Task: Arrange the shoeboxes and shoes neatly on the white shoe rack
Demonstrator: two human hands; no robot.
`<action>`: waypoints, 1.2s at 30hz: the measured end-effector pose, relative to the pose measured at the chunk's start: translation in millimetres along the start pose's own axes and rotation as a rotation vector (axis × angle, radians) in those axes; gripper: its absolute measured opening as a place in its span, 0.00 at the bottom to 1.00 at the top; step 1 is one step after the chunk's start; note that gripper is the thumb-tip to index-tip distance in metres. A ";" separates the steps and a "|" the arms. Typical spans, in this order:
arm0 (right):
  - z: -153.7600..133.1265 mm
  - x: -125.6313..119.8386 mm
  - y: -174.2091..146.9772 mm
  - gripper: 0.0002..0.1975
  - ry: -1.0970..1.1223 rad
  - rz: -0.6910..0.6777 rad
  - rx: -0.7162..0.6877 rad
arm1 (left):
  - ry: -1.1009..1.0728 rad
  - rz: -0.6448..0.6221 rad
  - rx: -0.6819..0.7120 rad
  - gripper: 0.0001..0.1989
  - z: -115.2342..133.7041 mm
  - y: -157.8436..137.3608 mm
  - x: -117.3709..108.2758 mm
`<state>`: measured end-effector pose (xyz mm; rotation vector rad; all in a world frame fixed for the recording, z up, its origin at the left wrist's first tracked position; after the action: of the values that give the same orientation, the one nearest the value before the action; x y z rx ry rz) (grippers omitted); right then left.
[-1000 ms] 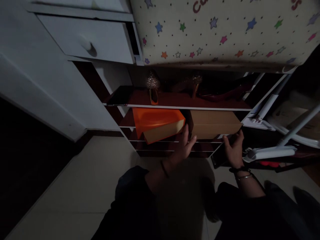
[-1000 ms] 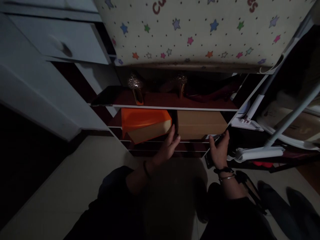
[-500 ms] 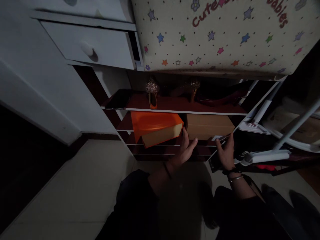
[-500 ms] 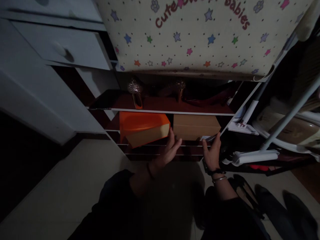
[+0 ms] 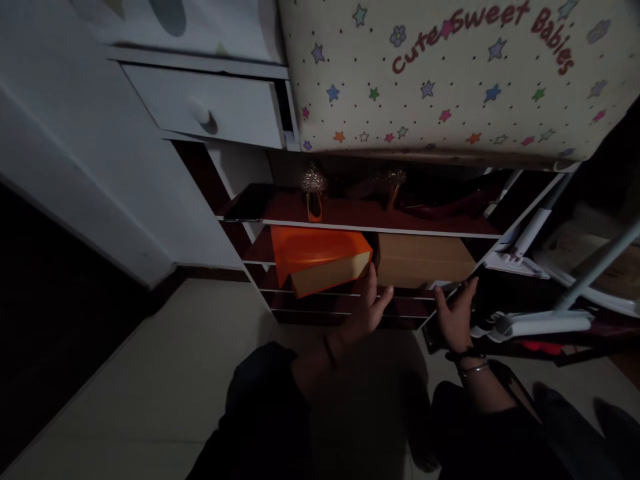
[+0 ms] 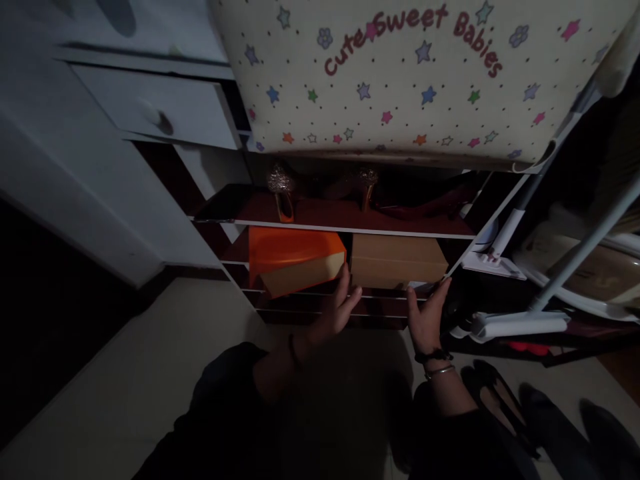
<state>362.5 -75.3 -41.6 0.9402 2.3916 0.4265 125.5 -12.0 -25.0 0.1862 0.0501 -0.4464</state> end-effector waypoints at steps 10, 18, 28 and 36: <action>-38.1 -22.9 4.1 0.49 -0.143 0.204 -0.235 | -0.212 0.103 -0.098 0.40 -26.8 -44.0 -21.4; -110.2 33.5 -17.1 0.44 -0.226 0.159 -0.707 | -0.866 0.425 -0.308 0.23 -65.9 -81.4 -89.8; -180.7 161.5 -69.7 0.44 -0.311 -0.303 -0.913 | -1.108 0.606 -0.239 0.02 -43.1 -72.9 -153.0; -192.6 215.1 -79.4 0.40 -0.512 -0.422 -0.966 | -1.155 0.517 -0.277 0.06 -46.2 -87.0 -173.2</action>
<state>75.9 0.7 0.2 0.0708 1.5392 0.9140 -68.7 -6.8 -69.6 -0.3466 -1.0443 0.0238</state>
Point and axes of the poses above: each hand's wrist, its own y-axis towards the middle knuckle, its own x-axis out of the palm, z = x × y, the point moved 5 cm from there along y, towards the middle knuckle, and after that the axes turned 1 degree about -z, right-handed, at the moved point
